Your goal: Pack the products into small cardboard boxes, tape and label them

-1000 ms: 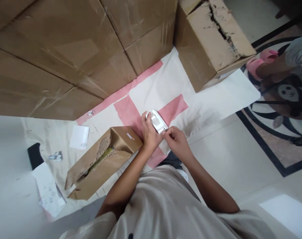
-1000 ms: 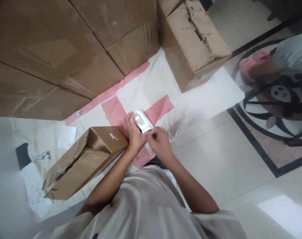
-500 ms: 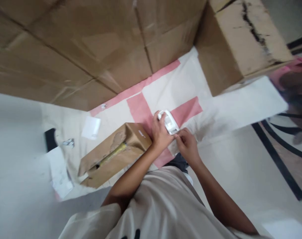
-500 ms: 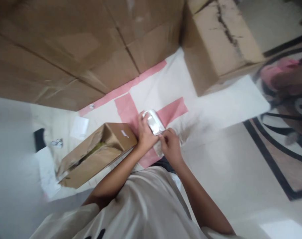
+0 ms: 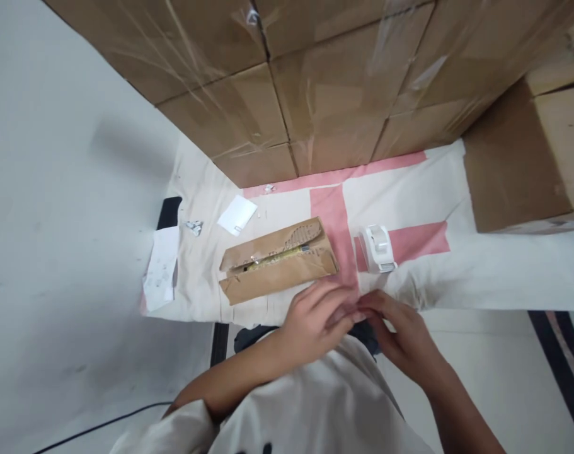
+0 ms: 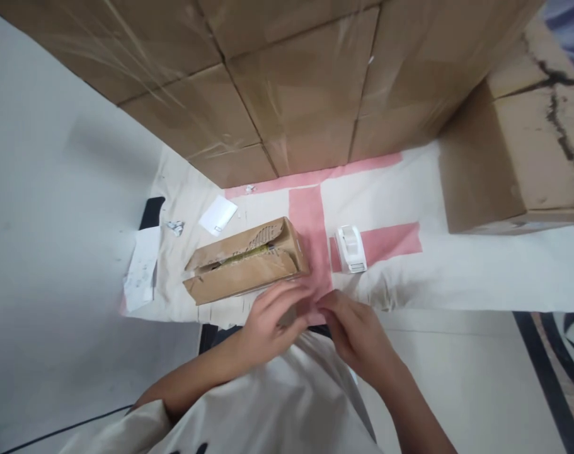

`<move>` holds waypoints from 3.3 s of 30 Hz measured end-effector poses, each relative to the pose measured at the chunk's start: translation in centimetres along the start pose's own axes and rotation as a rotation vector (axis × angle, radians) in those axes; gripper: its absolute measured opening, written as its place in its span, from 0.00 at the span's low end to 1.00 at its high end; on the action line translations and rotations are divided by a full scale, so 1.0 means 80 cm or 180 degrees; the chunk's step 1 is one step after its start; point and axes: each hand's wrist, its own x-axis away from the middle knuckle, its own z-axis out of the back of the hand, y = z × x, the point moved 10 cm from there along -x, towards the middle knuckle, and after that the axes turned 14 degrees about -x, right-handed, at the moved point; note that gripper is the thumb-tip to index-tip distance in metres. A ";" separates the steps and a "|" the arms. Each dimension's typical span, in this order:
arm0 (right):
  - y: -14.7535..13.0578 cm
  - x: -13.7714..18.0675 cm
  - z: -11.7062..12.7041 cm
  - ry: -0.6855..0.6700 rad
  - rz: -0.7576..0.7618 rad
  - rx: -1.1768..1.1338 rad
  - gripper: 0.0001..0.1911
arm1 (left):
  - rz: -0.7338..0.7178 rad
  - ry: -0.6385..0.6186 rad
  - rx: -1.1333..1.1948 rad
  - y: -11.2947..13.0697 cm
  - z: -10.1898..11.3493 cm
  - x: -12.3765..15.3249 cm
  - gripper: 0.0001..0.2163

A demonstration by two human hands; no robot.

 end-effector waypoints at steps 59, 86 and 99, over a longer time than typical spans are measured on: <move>-0.025 -0.166 -0.123 -0.1035 0.0243 0.2392 0.27 | 0.1041 -0.1360 -0.1439 -0.180 0.112 -0.025 0.13; -0.055 -0.199 -0.137 -0.0950 0.0343 0.2896 0.21 | 0.1688 -0.0645 -0.1787 -0.405 0.160 0.032 0.06; 0.047 -0.373 -0.354 -0.3682 0.1726 0.3218 0.18 | 0.1213 -0.0029 -0.1604 -0.382 0.196 0.056 0.06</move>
